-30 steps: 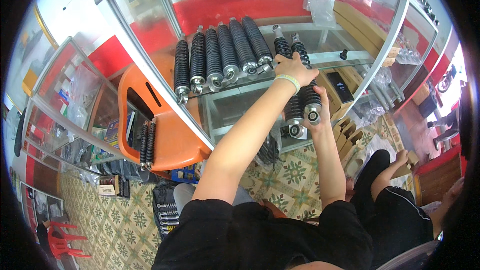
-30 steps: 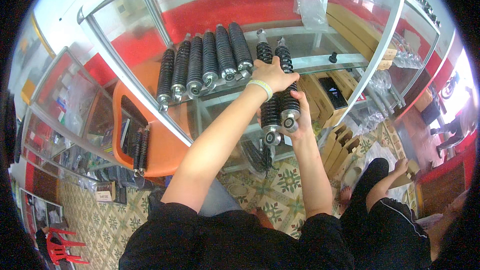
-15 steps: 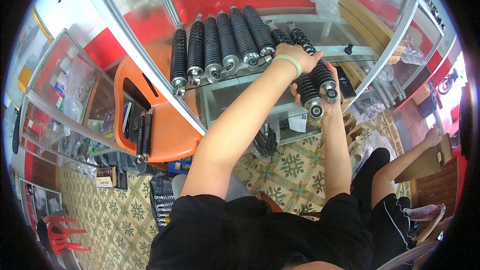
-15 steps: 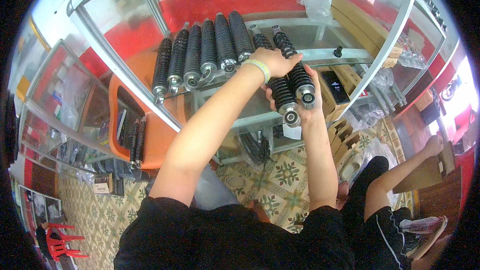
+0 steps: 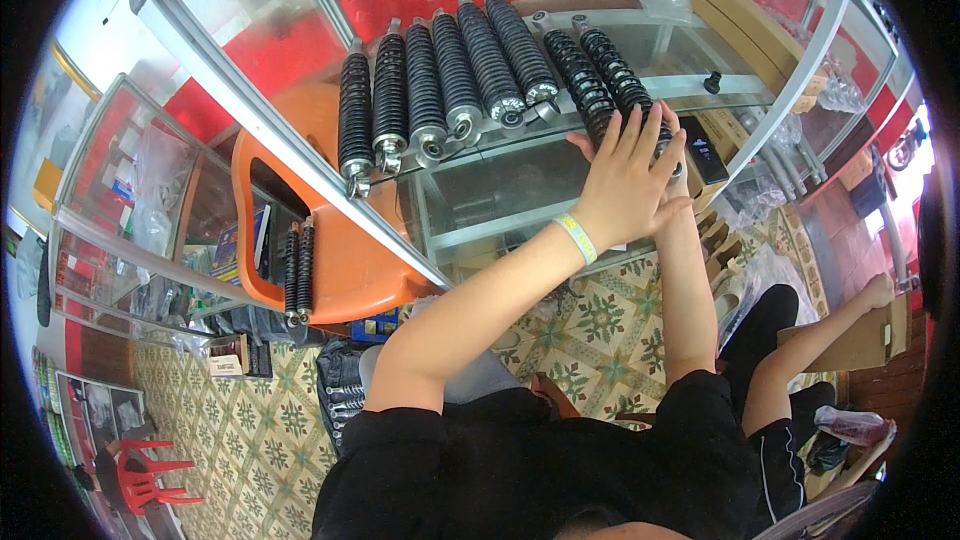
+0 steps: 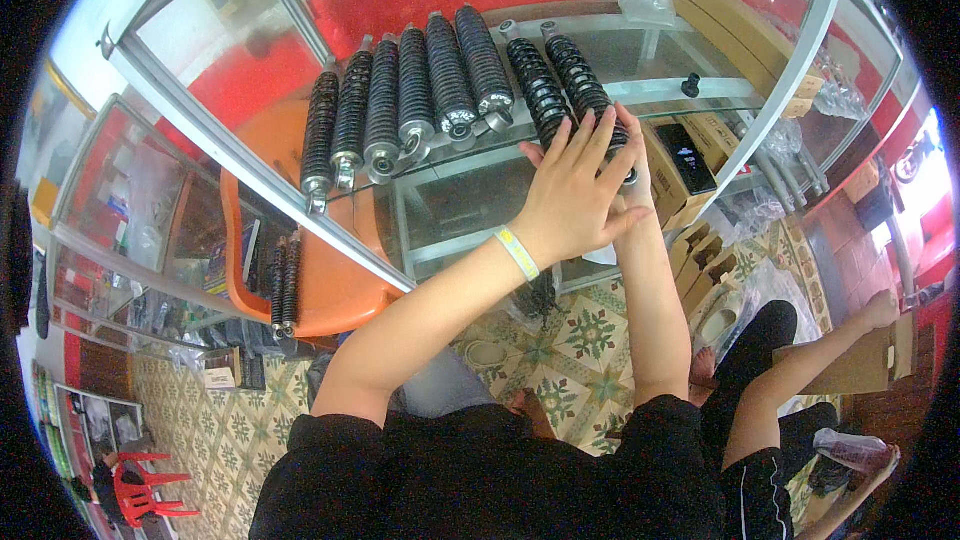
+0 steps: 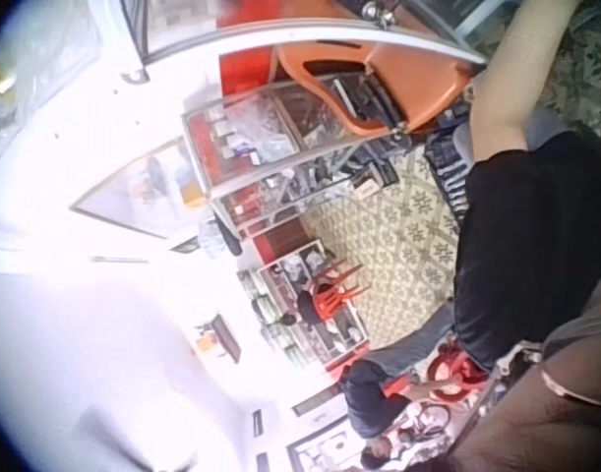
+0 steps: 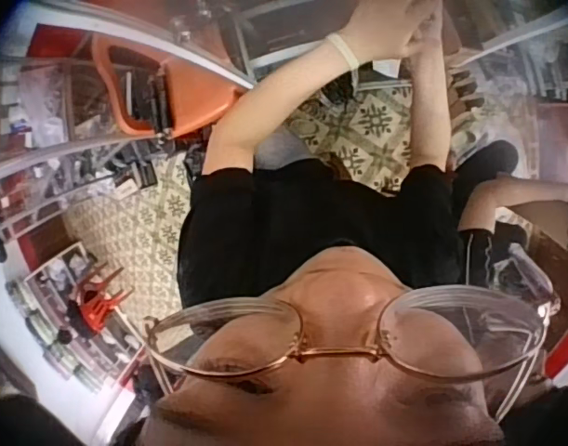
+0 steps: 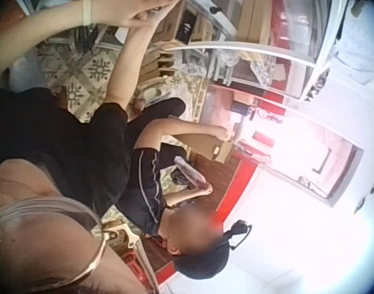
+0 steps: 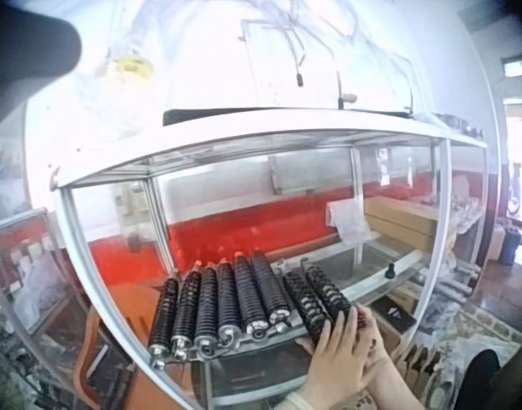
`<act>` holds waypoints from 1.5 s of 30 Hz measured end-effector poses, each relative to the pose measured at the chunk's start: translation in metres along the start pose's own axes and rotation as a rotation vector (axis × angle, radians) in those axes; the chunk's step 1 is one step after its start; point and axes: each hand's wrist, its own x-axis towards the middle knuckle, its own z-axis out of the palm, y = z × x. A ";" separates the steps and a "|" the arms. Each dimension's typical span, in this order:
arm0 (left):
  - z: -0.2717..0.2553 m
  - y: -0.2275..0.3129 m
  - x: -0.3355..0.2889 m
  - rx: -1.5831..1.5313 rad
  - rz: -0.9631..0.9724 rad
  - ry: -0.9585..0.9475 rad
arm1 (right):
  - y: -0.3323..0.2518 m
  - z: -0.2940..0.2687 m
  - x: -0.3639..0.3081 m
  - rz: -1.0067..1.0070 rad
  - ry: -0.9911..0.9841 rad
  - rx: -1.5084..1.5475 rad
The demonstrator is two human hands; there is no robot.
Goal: The person sorts motorcycle shock absorbers by color and style, picking them up from a pile and placing them onto a glass shelf.
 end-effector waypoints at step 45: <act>0.047 -0.085 0.034 0.163 -0.200 0.030 | -0.040 0.003 0.105 -0.476 0.132 -1.759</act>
